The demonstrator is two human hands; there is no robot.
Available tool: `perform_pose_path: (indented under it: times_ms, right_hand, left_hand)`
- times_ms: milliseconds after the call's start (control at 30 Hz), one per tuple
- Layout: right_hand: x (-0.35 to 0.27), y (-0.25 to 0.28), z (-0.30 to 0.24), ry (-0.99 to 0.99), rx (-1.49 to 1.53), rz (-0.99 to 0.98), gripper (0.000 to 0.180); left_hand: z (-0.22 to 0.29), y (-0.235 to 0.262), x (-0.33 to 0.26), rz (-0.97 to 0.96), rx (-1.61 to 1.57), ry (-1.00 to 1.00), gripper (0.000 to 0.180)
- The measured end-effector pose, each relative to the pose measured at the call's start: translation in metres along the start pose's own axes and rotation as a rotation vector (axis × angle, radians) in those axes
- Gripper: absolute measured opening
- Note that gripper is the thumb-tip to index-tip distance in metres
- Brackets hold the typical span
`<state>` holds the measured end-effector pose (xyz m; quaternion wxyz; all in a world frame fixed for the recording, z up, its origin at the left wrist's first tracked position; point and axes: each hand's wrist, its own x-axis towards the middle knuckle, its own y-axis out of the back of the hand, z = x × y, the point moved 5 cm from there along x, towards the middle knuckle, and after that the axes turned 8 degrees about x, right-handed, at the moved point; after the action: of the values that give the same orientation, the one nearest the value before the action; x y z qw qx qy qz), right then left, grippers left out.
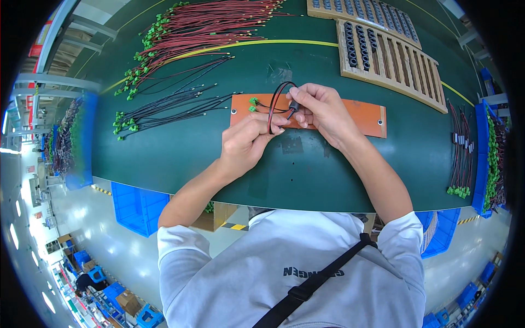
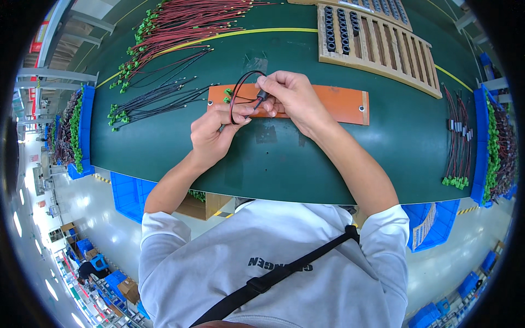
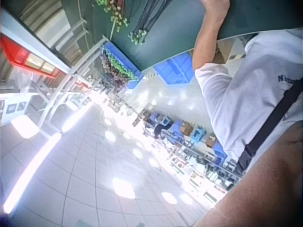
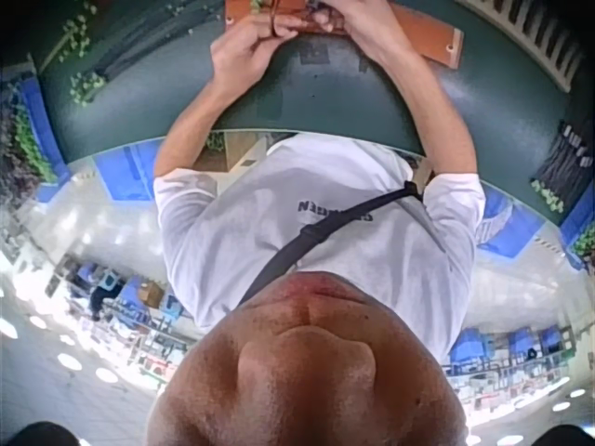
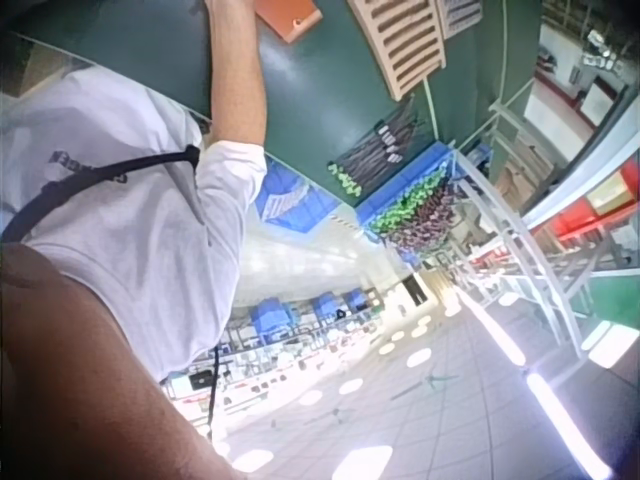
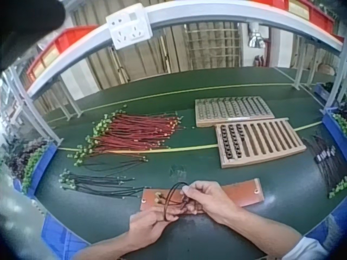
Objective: The person assembles wire harnesses by inserting green connectors onto wires, sliding a gray cylindrical sleeve over the wires, and twisting the wires together. The person repeats this process for multiple wire sets, placing the finished assemblies on the table.
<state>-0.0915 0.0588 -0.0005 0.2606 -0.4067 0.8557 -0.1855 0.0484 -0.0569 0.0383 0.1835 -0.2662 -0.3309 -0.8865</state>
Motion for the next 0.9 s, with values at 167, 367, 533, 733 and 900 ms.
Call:
perform_pose_path:
  times_ms: [167, 367, 533, 733, 900]
  right_hand:
    - [-0.003, -0.002, -0.001, 0.012, 0.038, -0.004, 0.027]
    - [-0.009, -0.007, 0.001, 0.085, -0.008, 0.004, 0.025]
    - [-0.013, -0.001, 0.002, 0.144, 0.060, 0.027, 0.022]
    - [-0.028, -0.007, -0.014, 0.449, -0.539, 0.025, 0.018]
    - [-0.052, -0.014, -0.038, 0.943, -1.235, 0.119, 0.009]
  left_hand:
    - [-0.002, 0.003, 0.012, 0.002, 0.073, -0.141, 0.016]
    - [-0.008, -0.009, 0.013, 0.098, 0.080, -0.099, 0.017]
    - [-0.018, -0.018, 0.013, 0.108, 0.012, -0.114, 0.020]
    - [-0.008, -0.028, 0.023, -0.001, -0.194, 0.209, 0.031]
    - [-0.019, -0.037, 0.025, -0.147, -0.029, 0.322, 0.032]
